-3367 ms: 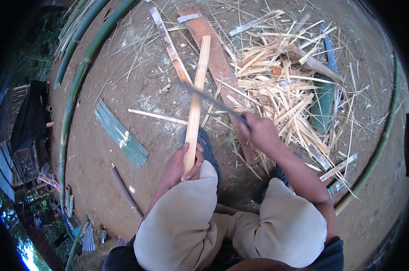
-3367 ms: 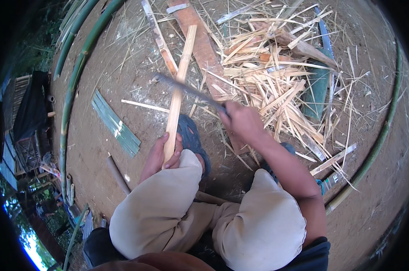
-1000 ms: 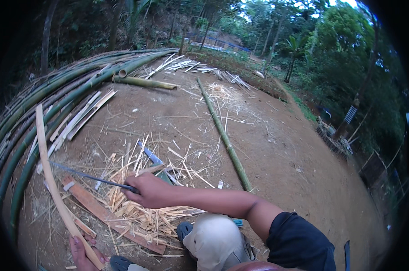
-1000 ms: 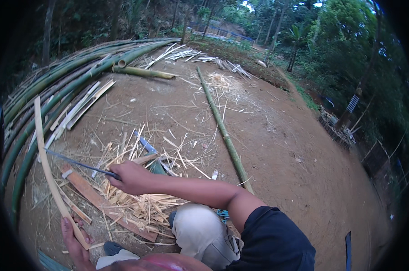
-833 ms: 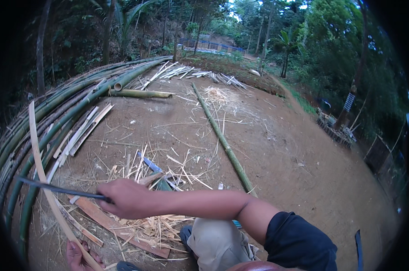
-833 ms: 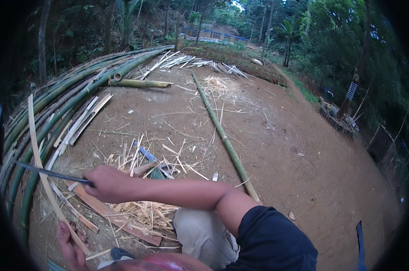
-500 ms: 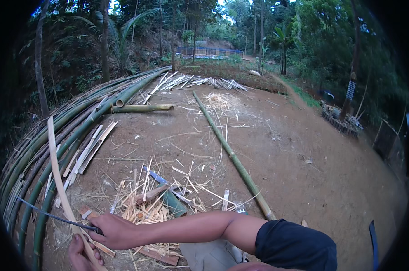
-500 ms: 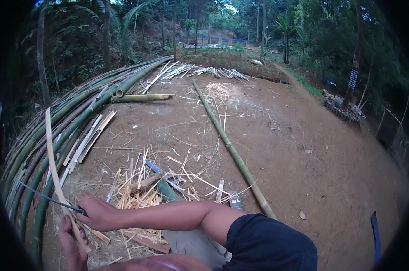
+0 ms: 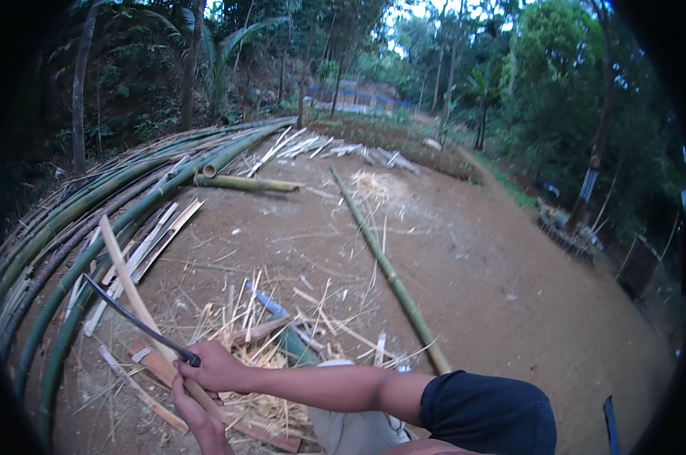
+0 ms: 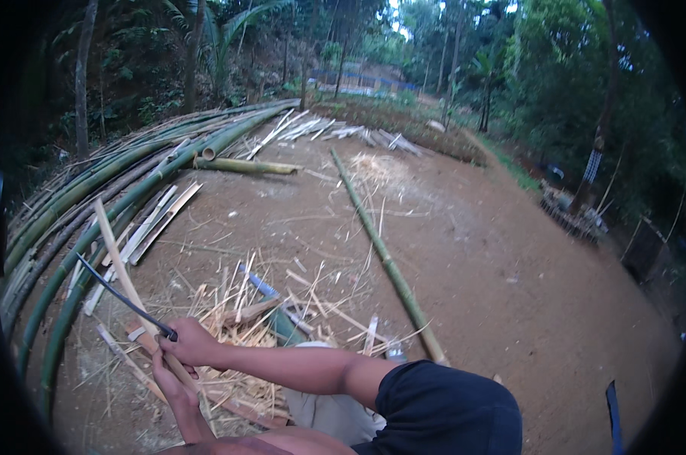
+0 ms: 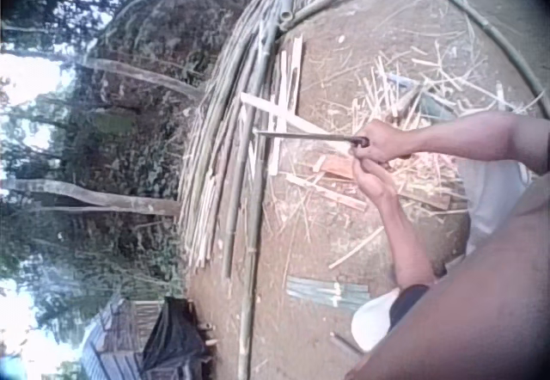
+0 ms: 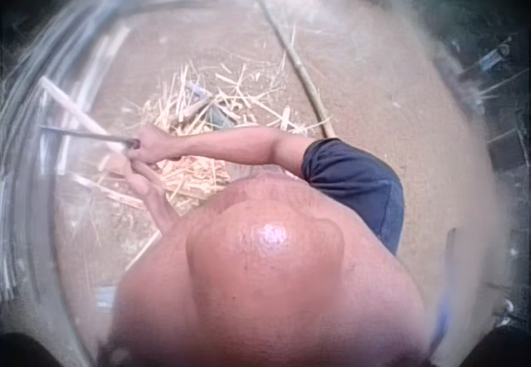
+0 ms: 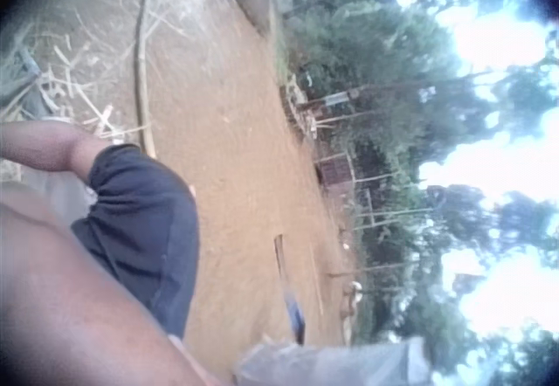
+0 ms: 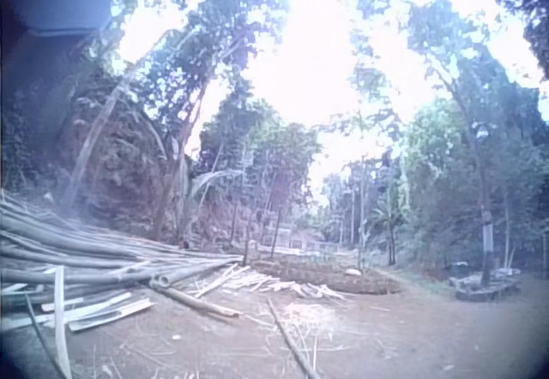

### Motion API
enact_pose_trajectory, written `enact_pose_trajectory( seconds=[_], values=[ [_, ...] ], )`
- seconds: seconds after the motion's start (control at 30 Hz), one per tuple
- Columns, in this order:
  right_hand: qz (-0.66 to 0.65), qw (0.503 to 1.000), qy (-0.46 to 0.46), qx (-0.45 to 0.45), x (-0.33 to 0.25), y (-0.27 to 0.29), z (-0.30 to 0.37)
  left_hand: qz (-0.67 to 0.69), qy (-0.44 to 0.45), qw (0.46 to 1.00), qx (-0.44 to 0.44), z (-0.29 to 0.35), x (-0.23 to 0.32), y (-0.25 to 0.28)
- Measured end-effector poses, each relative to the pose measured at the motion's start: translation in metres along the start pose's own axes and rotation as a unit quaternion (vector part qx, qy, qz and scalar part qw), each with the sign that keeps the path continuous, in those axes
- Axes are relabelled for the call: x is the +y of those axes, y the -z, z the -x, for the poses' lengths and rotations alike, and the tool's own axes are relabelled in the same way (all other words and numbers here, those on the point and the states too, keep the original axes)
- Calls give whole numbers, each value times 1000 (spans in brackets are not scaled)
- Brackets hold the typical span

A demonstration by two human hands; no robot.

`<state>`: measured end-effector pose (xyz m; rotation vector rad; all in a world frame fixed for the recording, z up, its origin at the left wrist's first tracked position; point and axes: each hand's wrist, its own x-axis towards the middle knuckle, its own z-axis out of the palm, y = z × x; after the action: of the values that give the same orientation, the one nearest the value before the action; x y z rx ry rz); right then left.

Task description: The person sits on the ground and uses a machete to split long bamboo poles into thin strips. They hold the bamboo with one hand and strike it with the machete to separate the material, accumulating a pile of bamboo strips and shavings.

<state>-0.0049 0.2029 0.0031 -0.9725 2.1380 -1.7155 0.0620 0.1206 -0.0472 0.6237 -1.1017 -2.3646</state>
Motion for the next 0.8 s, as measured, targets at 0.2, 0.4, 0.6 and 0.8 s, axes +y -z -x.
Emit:
enact_pose_trajectory(
  seconds=[0.2, 0.4, 0.6, 0.8],
  values=[
    [238, 964, 112, -38, 15, 3, 6, 189, 29, 979, 65, 2, -38, -24],
    [297, 944, 112, -96, 24, 8, 18, 179, 58, 982, -9, -2, -54, 1],
    [309, 929, 154, -136, 41, 10, 17, 88, 45, 995, -8, 8, -49, 20],
    [345, 893, 194, -213, 26, 1, 10, -15, -57, 998, 39, 15, -35, 34]
  ],
)
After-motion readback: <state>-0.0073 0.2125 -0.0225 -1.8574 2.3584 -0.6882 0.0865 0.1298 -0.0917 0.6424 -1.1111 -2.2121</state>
